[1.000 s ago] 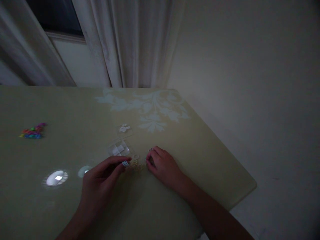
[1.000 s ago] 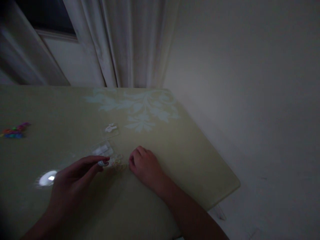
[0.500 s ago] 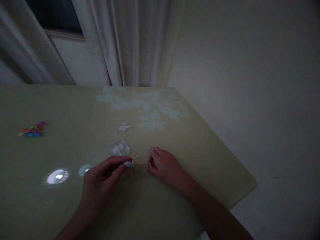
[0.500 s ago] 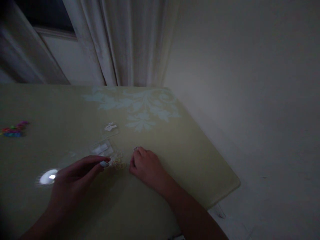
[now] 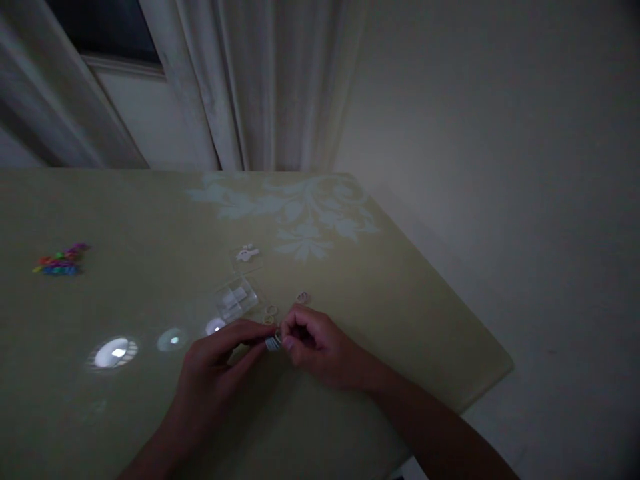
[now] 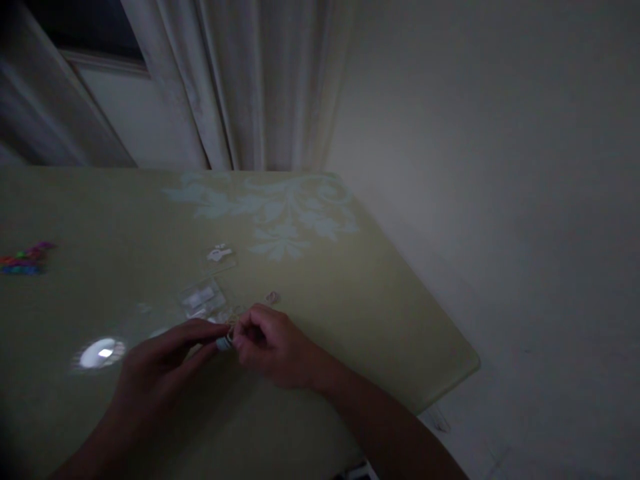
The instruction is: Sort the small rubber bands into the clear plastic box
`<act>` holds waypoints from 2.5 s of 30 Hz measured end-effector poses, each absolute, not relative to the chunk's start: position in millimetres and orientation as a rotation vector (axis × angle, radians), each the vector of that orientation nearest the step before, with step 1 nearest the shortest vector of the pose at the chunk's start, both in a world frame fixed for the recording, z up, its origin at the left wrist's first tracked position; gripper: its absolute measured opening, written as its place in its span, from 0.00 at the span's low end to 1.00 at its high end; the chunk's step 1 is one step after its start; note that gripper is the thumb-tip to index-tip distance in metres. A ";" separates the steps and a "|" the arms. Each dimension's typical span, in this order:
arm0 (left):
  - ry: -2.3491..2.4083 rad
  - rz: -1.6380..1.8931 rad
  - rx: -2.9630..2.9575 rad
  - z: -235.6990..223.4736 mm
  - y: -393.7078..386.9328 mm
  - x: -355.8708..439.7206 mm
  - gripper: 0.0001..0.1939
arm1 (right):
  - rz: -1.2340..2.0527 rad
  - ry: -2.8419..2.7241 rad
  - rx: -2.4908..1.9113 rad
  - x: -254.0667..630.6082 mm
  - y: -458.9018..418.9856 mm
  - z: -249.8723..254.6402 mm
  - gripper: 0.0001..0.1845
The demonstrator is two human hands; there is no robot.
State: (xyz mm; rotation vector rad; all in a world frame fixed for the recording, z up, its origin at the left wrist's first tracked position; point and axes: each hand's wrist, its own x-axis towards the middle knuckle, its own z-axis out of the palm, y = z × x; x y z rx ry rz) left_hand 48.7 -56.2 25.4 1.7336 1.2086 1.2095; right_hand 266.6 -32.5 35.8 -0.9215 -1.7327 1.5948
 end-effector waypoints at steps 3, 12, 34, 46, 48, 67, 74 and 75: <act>1.158 1.210 1.766 23.7 -56.9 48.3 0.09 | 1.669 -1.674 -0.907 264.3 -35.5 34.2 0.14; 1.262 1.281 1.709 27.0 -57.5 47.9 0.06 | 1.469 -1.734 -1.064 262.9 -30.3 28.6 0.11; 1.192 1.252 1.664 25.6 -51.5 40.7 0.08 | 1.243 -1.936 -1.019 261.9 -34.0 28.2 0.04; 1.137 1.284 1.737 28.6 -52.9 48.2 0.06 | 1.591 -1.636 -0.918 258.0 -35.5 29.7 0.13; 1.215 1.324 1.668 29.6 -52.5 46.5 0.05 | 1.359 -1.793 -0.960 257.3 -34.2 26.4 0.10; 1.443 1.416 1.362 36.3 -50.2 47.1 0.12 | 0.266 -2.531 -1.112 251.9 -26.3 0.1 0.07; 1.440 1.411 1.347 34.6 -50.5 46.8 0.09 | 0.551 -2.306 -1.131 257.2 -25.2 4.7 0.04; 1.436 1.414 1.347 34.2 -50.5 46.5 0.09 | 0.590 -2.253 -1.147 258.4 -24.6 5.8 0.04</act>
